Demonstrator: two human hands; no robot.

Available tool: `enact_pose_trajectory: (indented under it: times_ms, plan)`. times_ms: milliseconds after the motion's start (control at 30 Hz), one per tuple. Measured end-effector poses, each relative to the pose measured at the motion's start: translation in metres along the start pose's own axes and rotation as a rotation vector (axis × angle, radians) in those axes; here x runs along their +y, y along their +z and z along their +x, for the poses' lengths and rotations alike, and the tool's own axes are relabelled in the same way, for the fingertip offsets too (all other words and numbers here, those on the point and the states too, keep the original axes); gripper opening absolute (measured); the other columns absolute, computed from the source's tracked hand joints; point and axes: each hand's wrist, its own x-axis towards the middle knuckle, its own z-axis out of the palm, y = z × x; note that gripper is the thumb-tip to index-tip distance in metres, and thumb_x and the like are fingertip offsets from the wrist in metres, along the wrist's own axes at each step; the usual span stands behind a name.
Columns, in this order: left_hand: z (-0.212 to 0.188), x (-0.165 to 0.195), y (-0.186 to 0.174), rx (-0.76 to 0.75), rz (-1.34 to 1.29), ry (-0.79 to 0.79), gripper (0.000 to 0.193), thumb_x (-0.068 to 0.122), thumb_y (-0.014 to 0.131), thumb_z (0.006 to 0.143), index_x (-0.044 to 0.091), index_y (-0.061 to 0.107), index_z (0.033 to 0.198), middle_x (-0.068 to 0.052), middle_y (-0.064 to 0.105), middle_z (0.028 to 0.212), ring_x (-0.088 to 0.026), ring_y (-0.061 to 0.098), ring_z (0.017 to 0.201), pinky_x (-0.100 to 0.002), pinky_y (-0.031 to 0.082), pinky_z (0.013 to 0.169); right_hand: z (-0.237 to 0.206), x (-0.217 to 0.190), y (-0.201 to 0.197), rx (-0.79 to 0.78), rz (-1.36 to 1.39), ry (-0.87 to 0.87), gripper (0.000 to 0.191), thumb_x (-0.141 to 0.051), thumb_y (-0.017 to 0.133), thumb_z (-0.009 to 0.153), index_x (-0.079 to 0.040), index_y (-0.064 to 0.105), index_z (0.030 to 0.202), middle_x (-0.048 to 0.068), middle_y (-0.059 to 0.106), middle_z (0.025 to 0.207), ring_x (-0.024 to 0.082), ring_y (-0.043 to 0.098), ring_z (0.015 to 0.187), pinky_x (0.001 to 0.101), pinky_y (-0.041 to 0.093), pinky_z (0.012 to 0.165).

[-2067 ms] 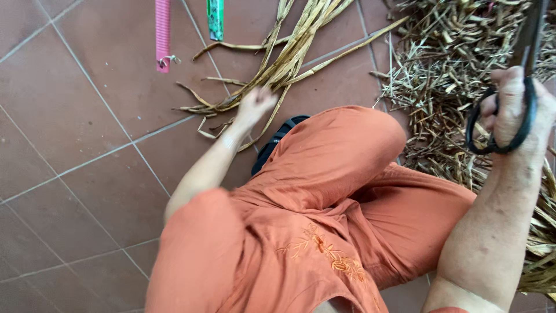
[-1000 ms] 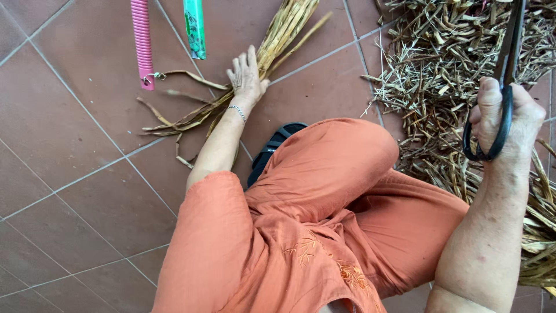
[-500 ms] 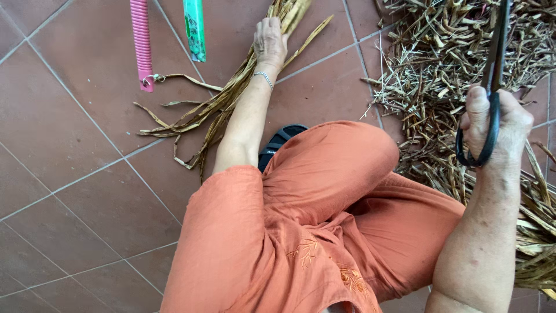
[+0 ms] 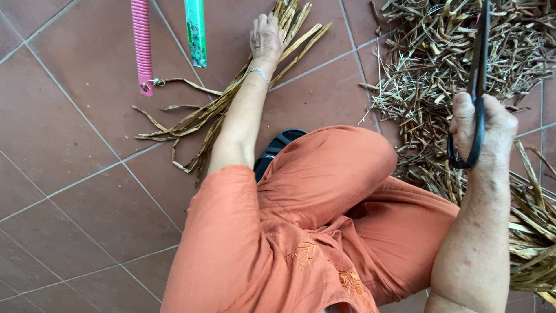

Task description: The person sits on a tiled floor and uses shears to cut dried plant stalks into smaller pieces. They gather the stalks into bundles, trim them, and place the cut pieces onto a growing pile on the floor.

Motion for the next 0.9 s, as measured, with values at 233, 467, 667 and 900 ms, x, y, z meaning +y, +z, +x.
enact_pose_trajectory:
  times_ms: [233,467,667,900]
  plan:
    - [-0.001,0.022,0.004,0.089,-0.132,0.084,0.020,0.012,0.077,0.072,0.009,0.063,0.087,-0.008,0.060,0.091,-0.027,0.060,0.088,-0.043,0.051,0.071,-0.004,0.004,0.009,-0.013,0.183,-0.024,0.028,-0.031,0.066,0.116,-0.003,0.070,0.118,-0.004,0.063,0.086,0.004,0.058,0.071,0.0213,0.046,0.058]
    - [-0.080,0.082,-0.016,-0.277,-1.089,0.042,0.013,0.007,0.075,0.095,0.006,0.063,0.100,0.002,0.064,0.085,-0.007,0.061,0.076,-0.026,0.054,0.069,-0.011,0.021,0.055,-0.173,0.242,0.113,0.034,-0.035,0.055,0.111,-0.009,0.064,0.130,-0.003,0.062,0.082,0.005,0.055,0.069,0.0212,0.043,0.058]
    - [-0.126,0.122,-0.025,-0.571,-1.490,-0.134,0.024,0.007,0.072,0.096,0.003,0.065,0.119,0.000,0.070,0.090,-0.004,0.064,0.074,-0.022,0.057,0.064,-0.041,0.003,0.076,-0.208,0.242,0.035,0.063,-0.060,0.042,0.107,-0.007,0.063,0.135,-0.003,0.061,0.080,0.005,0.055,0.070,0.0227,0.049,0.066]
    - [-0.146,0.140,-0.030,-0.650,-1.555,-0.115,0.025,0.007,0.074,0.097,0.000,0.067,0.120,-0.001,0.071,0.090,-0.006,0.065,0.073,-0.024,0.058,0.064,-0.060,-0.014,0.064,-0.174,0.251,0.126,0.073,-0.069,0.040,0.101,-0.007,0.065,0.130,-0.002,0.058,0.075,0.008,0.051,0.062,0.0269,0.045,0.058]
